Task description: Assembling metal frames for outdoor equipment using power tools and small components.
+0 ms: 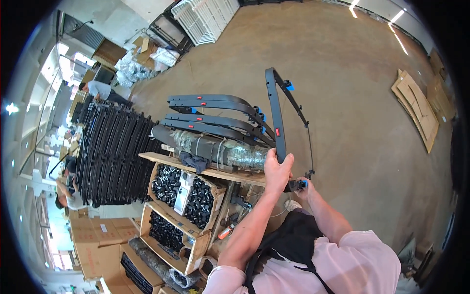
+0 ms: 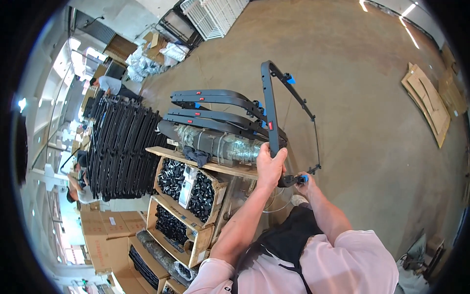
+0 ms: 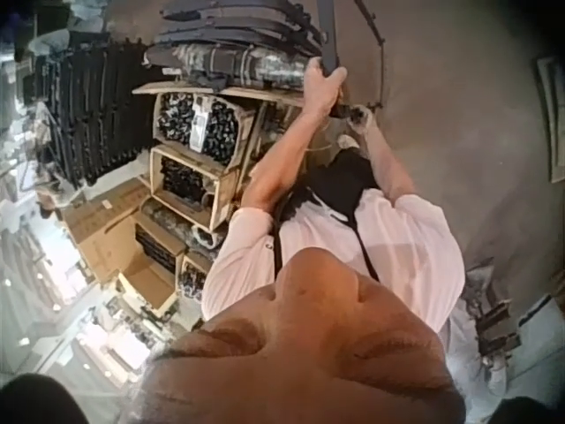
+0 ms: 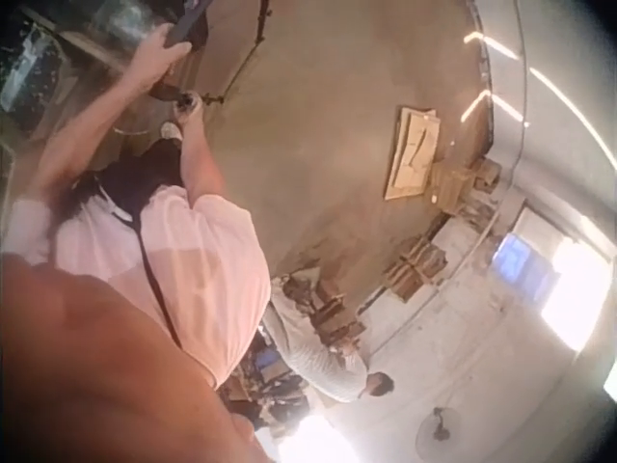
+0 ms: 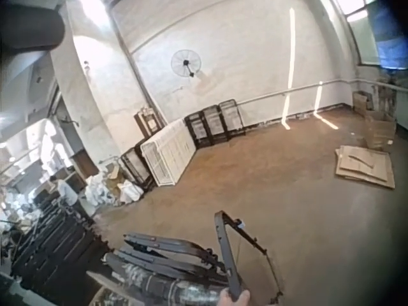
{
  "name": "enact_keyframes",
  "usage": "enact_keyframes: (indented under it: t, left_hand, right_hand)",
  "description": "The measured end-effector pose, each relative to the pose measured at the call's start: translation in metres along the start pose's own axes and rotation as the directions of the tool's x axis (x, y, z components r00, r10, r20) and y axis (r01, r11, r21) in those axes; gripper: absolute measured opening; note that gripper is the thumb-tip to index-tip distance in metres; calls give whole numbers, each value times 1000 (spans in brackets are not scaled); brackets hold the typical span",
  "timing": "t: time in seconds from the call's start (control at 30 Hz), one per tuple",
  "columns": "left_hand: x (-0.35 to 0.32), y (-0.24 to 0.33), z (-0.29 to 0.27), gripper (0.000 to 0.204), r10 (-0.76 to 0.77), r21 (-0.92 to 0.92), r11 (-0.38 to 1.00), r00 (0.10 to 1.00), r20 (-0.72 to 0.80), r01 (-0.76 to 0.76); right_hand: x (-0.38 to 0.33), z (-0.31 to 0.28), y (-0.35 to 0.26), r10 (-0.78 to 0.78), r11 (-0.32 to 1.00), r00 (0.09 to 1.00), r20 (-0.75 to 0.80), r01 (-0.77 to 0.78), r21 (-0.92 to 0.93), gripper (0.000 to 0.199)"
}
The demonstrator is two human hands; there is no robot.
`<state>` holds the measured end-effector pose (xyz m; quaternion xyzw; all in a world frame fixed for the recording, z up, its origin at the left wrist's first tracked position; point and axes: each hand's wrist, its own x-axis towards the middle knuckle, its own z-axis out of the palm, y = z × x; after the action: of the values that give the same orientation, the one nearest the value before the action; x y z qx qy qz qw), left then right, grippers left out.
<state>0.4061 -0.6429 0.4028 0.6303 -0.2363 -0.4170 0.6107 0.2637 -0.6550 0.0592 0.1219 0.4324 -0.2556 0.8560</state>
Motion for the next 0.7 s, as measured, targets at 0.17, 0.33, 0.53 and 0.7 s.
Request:
enact_keyframes:
  t: [0.17, 0.33, 0.53, 0.7]
  left_hand:
    - [28, -5, -29, 30, 29, 81, 997, 995, -101, -21]
    - [45, -6, -39, 38, 4, 135, 991, 992, -123, 12]
    - [47, 9, -33, 49, 12, 136, 991, 981, -191, 15]
    - [30, 5, -48, 57, 48, 283, 959, 977, -208, 13]
  right_hand:
    - [15, 17, -9, 140, 964, 990, -7, -138, -227, 17]
    - [21, 27, -14, 164, 939, 986, -32, -166, -300, 23]
    - [9, 33, -23, 213, 849, 977, -25, -197, -491, 37]
    - [4, 38, -29, 169, 570, 981, -98, -178, -802, 50]
